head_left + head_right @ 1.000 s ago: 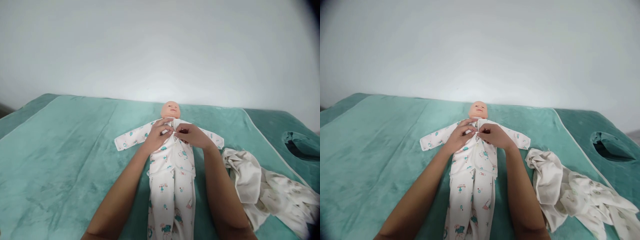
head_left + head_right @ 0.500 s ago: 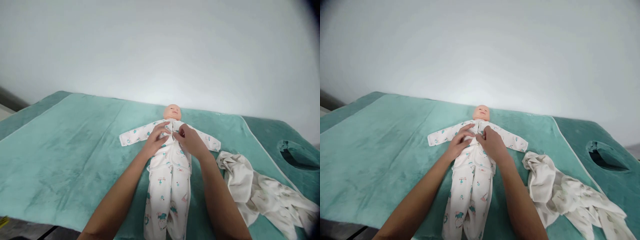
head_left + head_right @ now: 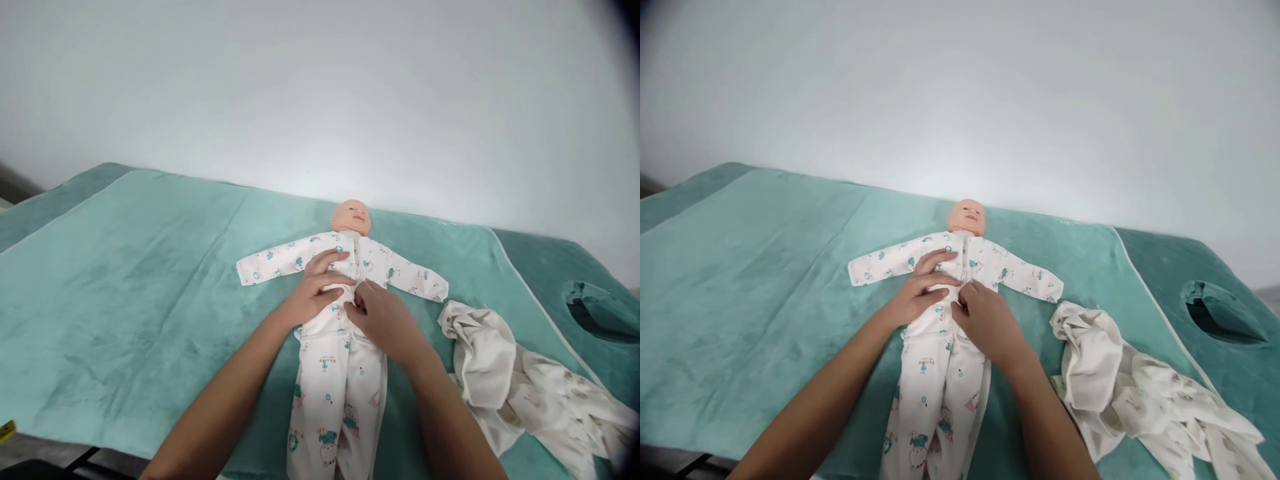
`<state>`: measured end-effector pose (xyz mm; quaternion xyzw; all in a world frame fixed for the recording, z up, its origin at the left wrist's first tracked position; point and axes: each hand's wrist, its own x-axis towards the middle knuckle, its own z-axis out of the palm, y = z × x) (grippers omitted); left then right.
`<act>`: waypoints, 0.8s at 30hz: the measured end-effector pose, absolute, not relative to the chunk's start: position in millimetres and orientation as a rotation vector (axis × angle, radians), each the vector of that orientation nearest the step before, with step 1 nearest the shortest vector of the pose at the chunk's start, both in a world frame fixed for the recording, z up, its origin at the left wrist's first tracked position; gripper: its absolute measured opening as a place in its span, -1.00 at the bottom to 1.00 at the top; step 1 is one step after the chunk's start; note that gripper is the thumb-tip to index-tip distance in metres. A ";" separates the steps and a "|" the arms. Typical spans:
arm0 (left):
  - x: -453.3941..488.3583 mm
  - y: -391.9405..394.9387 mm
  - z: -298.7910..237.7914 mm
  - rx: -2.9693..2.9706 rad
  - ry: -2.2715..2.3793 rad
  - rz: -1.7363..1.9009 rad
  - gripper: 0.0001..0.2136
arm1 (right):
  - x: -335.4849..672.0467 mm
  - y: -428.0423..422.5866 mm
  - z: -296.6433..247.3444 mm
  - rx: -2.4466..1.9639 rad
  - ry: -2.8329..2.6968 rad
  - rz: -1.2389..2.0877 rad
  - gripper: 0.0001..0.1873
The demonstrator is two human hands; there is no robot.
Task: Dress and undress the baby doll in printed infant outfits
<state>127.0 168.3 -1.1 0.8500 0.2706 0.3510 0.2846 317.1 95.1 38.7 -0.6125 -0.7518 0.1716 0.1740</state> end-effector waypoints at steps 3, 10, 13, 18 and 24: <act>127.3 169.5 -0.2 2.286 0.760 0.924 -0.78 | 332.1 102.7 40.9 -1.560 -2.144 0.673 -0.73; 128.9 166.6 -3.6 2.309 0.768 0.949 -0.76 | 354.3 116.4 37.4 -1.247 -2.091 0.991 -0.74; 129.1 165.5 -3.5 2.301 0.762 0.961 -0.76 | 352.5 117.6 33.2 -1.256 -2.001 0.951 -0.76; 128.3 166.0 -3.0 2.225 0.759 0.943 -0.74 | 349.7 117.5 28.6 -1.370 -1.817 1.053 -0.73; 130.7 163.8 -2.8 2.179 0.763 0.976 -0.75 | 350.4 118.7 23.8 -1.386 -1.713 1.122 -0.71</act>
